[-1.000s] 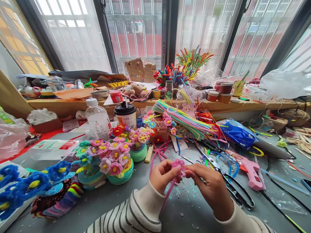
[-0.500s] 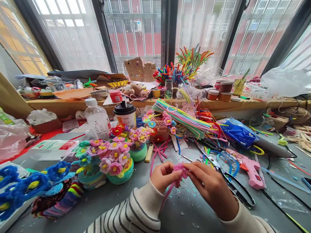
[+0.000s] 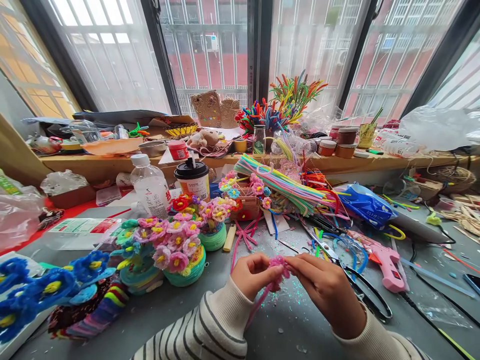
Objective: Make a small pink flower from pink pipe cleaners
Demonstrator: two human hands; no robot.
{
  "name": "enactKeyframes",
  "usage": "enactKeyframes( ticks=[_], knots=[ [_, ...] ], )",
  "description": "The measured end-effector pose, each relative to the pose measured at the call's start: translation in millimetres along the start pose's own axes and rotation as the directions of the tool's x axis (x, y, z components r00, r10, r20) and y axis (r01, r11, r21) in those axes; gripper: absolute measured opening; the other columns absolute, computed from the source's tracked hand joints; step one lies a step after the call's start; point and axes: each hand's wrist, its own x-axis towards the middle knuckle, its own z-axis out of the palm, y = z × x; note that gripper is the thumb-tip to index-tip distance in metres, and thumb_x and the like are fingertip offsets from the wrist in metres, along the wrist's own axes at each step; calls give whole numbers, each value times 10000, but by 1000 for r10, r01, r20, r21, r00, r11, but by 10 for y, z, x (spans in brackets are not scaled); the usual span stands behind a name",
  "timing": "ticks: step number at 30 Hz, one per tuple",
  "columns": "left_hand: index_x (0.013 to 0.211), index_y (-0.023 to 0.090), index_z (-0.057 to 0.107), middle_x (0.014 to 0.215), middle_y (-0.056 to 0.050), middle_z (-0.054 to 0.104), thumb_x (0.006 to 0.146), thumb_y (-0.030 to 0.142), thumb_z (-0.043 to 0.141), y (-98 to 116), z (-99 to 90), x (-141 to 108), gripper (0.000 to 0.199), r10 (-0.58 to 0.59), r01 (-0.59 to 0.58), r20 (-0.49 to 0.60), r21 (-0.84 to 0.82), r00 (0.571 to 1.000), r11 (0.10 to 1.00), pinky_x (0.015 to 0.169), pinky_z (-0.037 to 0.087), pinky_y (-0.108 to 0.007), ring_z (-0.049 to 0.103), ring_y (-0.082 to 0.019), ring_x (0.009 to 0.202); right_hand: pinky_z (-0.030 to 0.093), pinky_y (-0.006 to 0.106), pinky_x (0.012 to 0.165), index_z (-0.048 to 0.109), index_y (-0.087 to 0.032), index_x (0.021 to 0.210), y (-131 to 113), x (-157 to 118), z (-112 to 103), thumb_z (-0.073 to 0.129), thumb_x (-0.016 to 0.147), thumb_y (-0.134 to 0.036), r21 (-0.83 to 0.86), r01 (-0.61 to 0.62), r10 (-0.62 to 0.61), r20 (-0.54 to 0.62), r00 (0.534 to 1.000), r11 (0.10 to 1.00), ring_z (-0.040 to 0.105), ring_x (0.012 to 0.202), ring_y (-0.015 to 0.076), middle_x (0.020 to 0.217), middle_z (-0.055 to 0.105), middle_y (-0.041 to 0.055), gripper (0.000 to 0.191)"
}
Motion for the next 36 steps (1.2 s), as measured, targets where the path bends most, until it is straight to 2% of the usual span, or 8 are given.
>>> enactKeyframes(
  ticks=[10, 15, 25, 36],
  knots=[
    [496, 113, 523, 409, 9, 558, 477, 292, 694, 73, -4, -28, 248, -12, 12, 49, 0, 999, 1000, 395, 378, -207, 475, -72, 349, 465, 208, 563, 586, -174, 845, -21, 4, -14, 404, 791, -165, 75, -28, 30, -27, 999, 997, 575, 613, 123, 702, 617, 43, 190],
    [530, 109, 530, 412, 18, 549, 470, 291, 698, 58, 1, -19, 254, -5, 6, 25, -20, 1000, 1000, 387, 379, -194, 469, -64, 354, 461, 206, 565, 586, -168, 847, -5, -2, 0, 415, 785, -149, 79, -25, 27, -27, 999, 997, 574, 612, 123, 694, 610, 40, 183],
    [557, 103, 526, 452, 17, 551, 481, 275, 695, 37, 44, -19, 253, 86, -88, -47, -30, 995, 996, 398, 392, -188, 471, -57, 383, 454, 217, 565, 586, -152, 855, -7, -12, 55, 414, 781, -138, 50, -54, 57, -53, 997, 997, 571, 617, 133, 679, 602, 50, 188],
    [563, 102, 524, 456, 22, 546, 506, 258, 681, 57, 49, -35, 229, 100, -100, -21, -31, 995, 994, 411, 386, -193, 468, -58, 396, 447, 208, 559, 575, -175, 875, -7, -19, 74, 402, 784, -134, 85, -48, 55, -84, 995, 995, 568, 621, 126, 696, 608, 43, 200]
  ],
)
